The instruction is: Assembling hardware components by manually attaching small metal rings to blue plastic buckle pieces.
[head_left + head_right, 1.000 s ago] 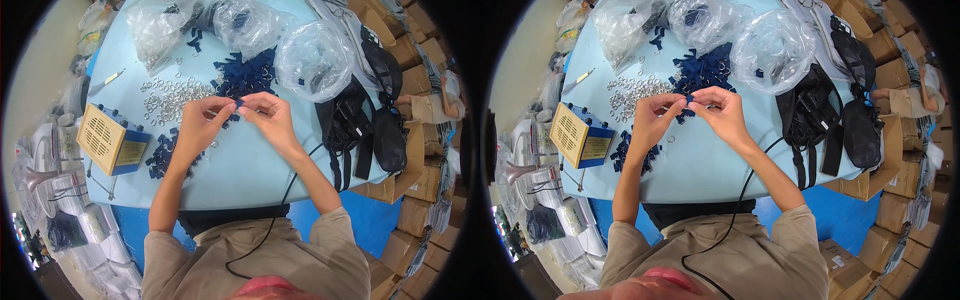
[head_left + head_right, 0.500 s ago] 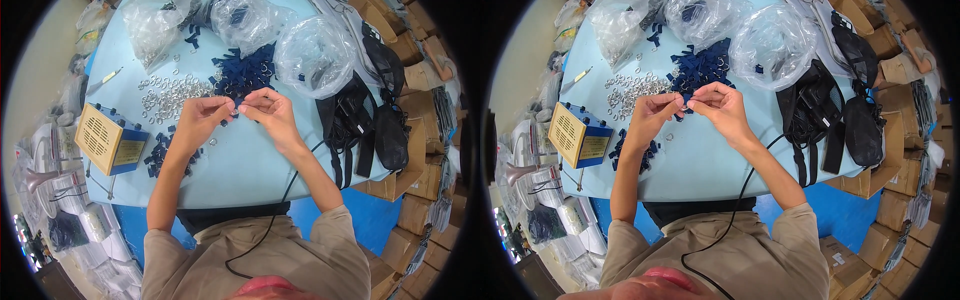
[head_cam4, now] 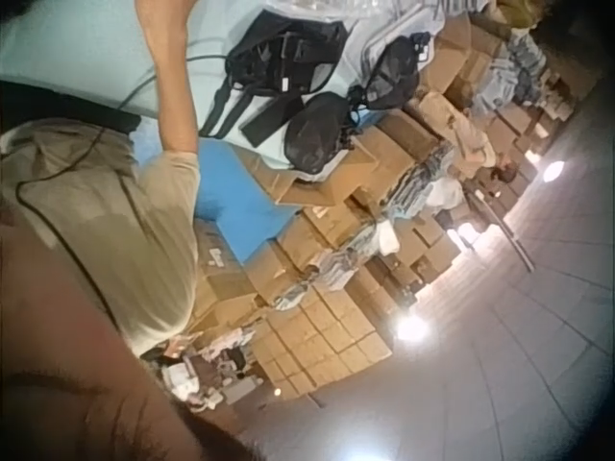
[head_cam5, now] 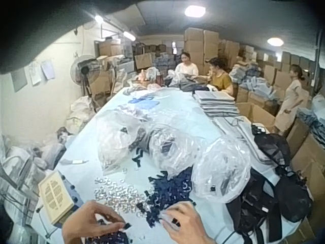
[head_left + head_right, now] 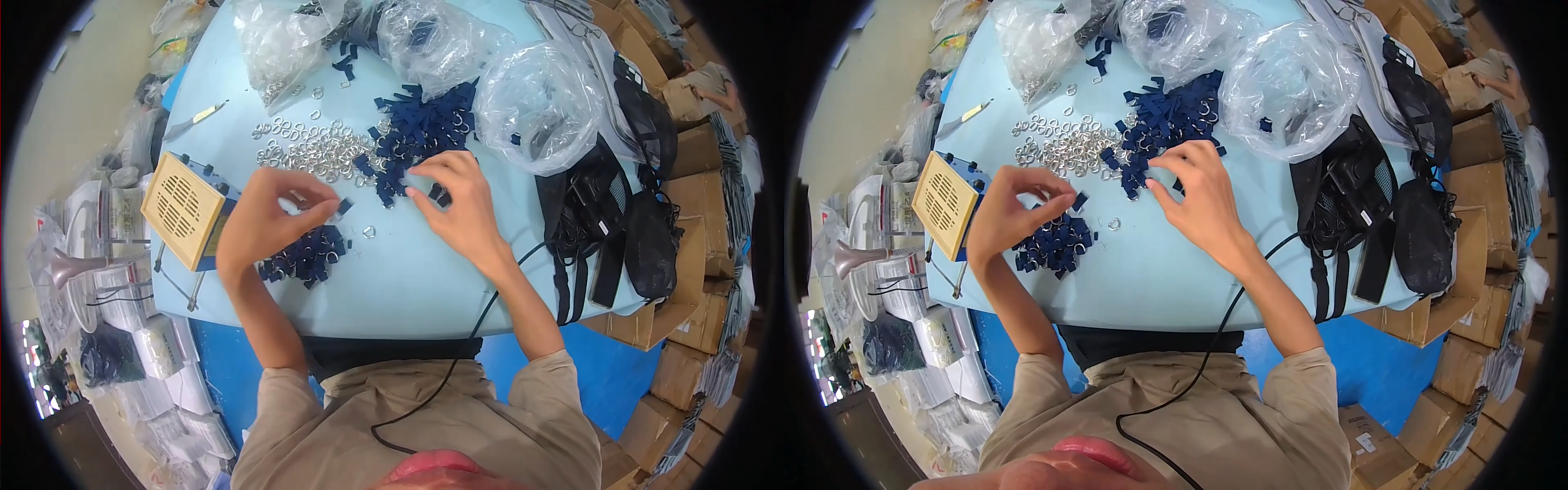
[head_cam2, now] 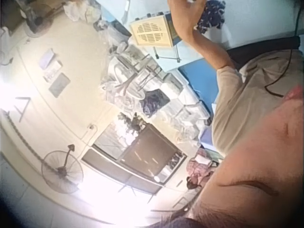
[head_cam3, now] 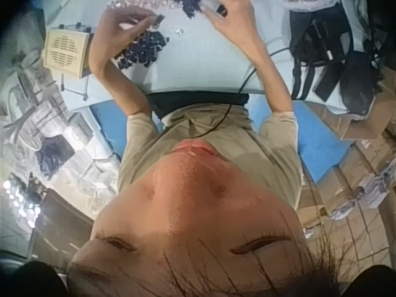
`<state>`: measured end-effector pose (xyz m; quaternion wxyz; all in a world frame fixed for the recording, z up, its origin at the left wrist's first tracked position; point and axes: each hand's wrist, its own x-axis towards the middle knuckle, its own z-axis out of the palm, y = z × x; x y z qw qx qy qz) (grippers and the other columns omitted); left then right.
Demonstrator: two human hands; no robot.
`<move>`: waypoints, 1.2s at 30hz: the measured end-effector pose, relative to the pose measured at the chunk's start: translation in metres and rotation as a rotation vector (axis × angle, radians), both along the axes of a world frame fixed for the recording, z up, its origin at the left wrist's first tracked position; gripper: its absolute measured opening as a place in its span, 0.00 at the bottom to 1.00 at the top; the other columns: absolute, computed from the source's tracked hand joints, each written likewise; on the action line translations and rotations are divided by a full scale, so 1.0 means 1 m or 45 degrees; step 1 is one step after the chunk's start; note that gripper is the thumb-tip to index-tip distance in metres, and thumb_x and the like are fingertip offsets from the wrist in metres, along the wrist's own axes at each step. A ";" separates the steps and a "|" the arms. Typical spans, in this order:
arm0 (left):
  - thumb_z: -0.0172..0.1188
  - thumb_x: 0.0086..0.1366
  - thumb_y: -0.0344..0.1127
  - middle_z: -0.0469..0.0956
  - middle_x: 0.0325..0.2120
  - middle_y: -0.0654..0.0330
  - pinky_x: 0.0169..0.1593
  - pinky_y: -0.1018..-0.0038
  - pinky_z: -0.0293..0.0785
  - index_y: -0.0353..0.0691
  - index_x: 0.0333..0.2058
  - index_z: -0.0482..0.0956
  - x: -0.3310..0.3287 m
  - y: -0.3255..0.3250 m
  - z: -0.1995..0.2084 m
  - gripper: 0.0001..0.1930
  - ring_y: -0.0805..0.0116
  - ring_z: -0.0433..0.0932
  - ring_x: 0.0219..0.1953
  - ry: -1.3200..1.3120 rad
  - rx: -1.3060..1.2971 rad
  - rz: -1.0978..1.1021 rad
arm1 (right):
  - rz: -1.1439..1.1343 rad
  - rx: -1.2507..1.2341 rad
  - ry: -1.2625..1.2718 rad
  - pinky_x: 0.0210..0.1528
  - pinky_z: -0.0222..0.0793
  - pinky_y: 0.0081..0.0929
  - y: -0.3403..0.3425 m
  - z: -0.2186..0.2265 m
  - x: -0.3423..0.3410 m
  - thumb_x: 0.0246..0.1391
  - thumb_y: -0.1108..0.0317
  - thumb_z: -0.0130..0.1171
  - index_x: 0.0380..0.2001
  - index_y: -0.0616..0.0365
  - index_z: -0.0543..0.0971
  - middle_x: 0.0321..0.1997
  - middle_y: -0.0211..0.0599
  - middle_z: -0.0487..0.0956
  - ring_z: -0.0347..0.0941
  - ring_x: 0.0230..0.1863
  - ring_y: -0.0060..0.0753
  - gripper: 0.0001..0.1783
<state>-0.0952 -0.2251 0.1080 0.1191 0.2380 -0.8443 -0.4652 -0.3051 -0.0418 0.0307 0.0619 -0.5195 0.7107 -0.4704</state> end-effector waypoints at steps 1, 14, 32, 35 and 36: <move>0.69 0.62 0.32 0.87 0.29 0.58 0.37 0.75 0.76 0.33 0.37 0.88 0.007 -0.003 0.004 0.08 0.73 0.82 0.29 -0.148 -0.094 -0.049 | 0.054 0.027 0.152 0.53 0.72 0.39 -0.001 -0.002 0.003 0.48 0.72 0.73 0.37 0.62 0.85 0.40 0.36 0.81 0.73 0.50 0.44 0.12; 0.66 0.63 0.25 0.85 0.37 0.54 0.34 0.70 0.79 0.35 0.40 0.87 -0.067 0.050 -0.058 0.07 0.60 0.85 0.32 0.370 -0.156 0.040 | 0.125 0.022 -0.487 0.44 0.78 0.29 -0.003 -0.010 0.003 0.53 0.83 0.66 0.39 0.64 0.84 0.38 0.38 0.83 0.82 0.40 0.33 0.10; 0.69 0.65 0.33 0.86 0.31 0.60 0.38 0.76 0.78 0.31 0.40 0.88 -0.068 0.050 -0.063 0.10 0.75 0.81 0.32 0.246 0.321 0.092 | 0.041 -0.177 -1.066 0.47 0.79 0.22 -0.002 0.006 -0.001 0.55 0.80 0.70 0.41 0.65 0.83 0.39 0.38 0.86 0.83 0.42 0.24 0.11; 0.69 0.66 0.33 0.86 0.31 0.61 0.38 0.77 0.77 0.31 0.39 0.87 -0.068 0.050 -0.063 0.10 0.76 0.81 0.32 0.291 0.377 0.125 | 0.062 -0.114 -1.094 0.47 0.80 0.22 -0.001 0.005 -0.001 0.55 0.79 0.70 0.40 0.65 0.83 0.39 0.38 0.86 0.83 0.42 0.24 0.10; 0.69 0.66 0.33 0.86 0.31 0.61 0.38 0.77 0.77 0.31 0.39 0.87 -0.067 0.050 -0.064 0.10 0.76 0.81 0.32 0.291 0.378 0.127 | 0.075 -0.050 -1.090 0.47 0.80 0.21 -0.001 0.005 -0.001 0.56 0.78 0.71 0.40 0.65 0.84 0.38 0.38 0.86 0.83 0.41 0.24 0.09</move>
